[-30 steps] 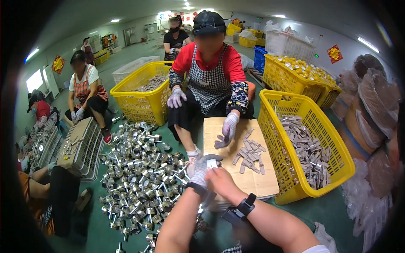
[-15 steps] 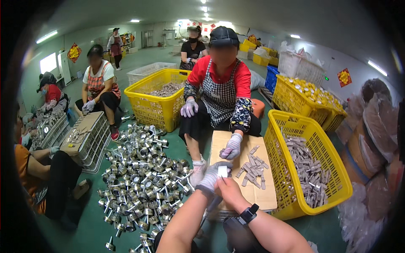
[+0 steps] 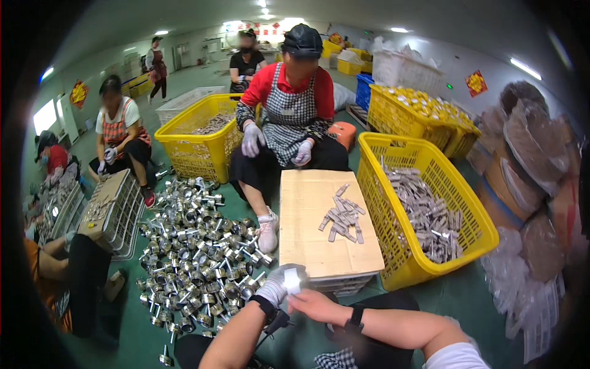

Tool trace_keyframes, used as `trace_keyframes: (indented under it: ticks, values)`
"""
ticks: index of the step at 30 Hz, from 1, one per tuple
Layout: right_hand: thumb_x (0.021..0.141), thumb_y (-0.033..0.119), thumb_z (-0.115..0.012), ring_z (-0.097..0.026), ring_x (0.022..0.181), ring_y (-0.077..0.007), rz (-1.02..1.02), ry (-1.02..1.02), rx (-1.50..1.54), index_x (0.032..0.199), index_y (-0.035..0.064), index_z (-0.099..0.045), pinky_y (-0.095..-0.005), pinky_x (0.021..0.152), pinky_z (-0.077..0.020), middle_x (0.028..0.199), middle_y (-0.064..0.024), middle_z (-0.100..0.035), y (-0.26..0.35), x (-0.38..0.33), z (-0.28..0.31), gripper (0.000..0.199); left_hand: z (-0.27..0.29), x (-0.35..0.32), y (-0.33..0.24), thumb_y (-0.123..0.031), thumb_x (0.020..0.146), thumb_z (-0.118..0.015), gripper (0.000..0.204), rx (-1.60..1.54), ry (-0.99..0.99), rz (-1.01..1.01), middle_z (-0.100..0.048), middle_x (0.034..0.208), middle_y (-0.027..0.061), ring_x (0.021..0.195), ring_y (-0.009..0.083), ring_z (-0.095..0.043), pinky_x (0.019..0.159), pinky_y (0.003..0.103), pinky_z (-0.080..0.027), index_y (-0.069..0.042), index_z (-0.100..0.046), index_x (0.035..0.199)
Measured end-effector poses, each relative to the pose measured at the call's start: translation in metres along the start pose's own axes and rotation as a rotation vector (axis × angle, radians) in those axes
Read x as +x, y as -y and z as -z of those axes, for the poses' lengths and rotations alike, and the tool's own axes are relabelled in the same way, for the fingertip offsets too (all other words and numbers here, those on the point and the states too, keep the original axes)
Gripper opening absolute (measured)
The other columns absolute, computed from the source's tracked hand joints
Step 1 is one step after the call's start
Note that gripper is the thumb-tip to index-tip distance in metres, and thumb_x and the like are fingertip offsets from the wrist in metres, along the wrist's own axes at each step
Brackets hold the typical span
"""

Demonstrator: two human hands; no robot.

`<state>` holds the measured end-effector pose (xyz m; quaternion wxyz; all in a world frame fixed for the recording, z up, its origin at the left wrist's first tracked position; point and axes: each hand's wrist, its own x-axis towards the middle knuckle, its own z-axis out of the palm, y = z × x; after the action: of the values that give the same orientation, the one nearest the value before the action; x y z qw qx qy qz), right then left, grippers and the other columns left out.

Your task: Manually sorting and organizing small metal hardware components into specific arrangements and containers.

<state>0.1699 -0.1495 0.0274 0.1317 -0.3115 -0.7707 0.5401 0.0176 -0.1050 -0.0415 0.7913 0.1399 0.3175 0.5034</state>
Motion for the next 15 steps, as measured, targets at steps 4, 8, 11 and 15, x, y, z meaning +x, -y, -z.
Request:
trace_keyframes:
  ticks: [4,8,11,15]
  values:
    - [0.091,0.036,-0.038,-0.054,0.076,-0.0216,-0.116,0.046,-0.059,0.077,0.0059,-0.061,-0.0308,0.071,-0.0411,0.081,-0.0105,-0.058,0.0,0.007,-0.007,0.04,-0.009,-0.014,0.022,-0.018,0.085,-0.038,0.029,-0.01,-0.104,-0.075,-0.058,0.073,0.0152,0.068,0.0299,-0.055,0.066,0.039,-0.049,0.003,-0.056,0.093]
    - [0.09,0.039,-0.039,-0.057,0.067,-0.0221,-0.193,0.104,-0.119,0.077,0.0065,-0.063,-0.0321,0.065,-0.0433,0.07,-0.0099,-0.06,-0.001,0.011,-0.007,0.042,-0.002,-0.01,0.033,-0.02,0.083,-0.043,0.029,-0.094,-0.139,-0.144,-0.058,0.069,0.0136,0.064,0.0268,-0.055,0.06,0.038,-0.048,0.004,-0.058,0.088]
    - [0.091,0.037,-0.038,-0.056,0.069,-0.0213,-0.205,0.1,-0.022,0.081,0.0069,-0.063,-0.0314,0.067,-0.0431,0.071,-0.0097,-0.059,-0.019,0.013,-0.014,0.04,0.018,-0.001,0.036,-0.015,0.083,-0.044,0.024,-0.027,-0.182,-0.075,-0.059,0.072,0.0111,0.063,0.0228,-0.057,0.059,0.032,-0.049,0.003,-0.059,0.088]
    - [0.091,0.038,-0.038,-0.056,0.072,-0.02,-0.261,0.111,0.055,0.084,0.0068,-0.063,-0.0305,0.069,-0.0433,0.075,-0.0098,-0.061,-0.019,0.015,-0.01,0.041,0.016,0.003,0.037,-0.015,0.084,-0.044,0.021,0.074,-0.243,0.001,-0.061,0.074,0.0082,0.062,0.0201,-0.058,0.056,0.028,-0.049,-0.002,-0.059,0.084]
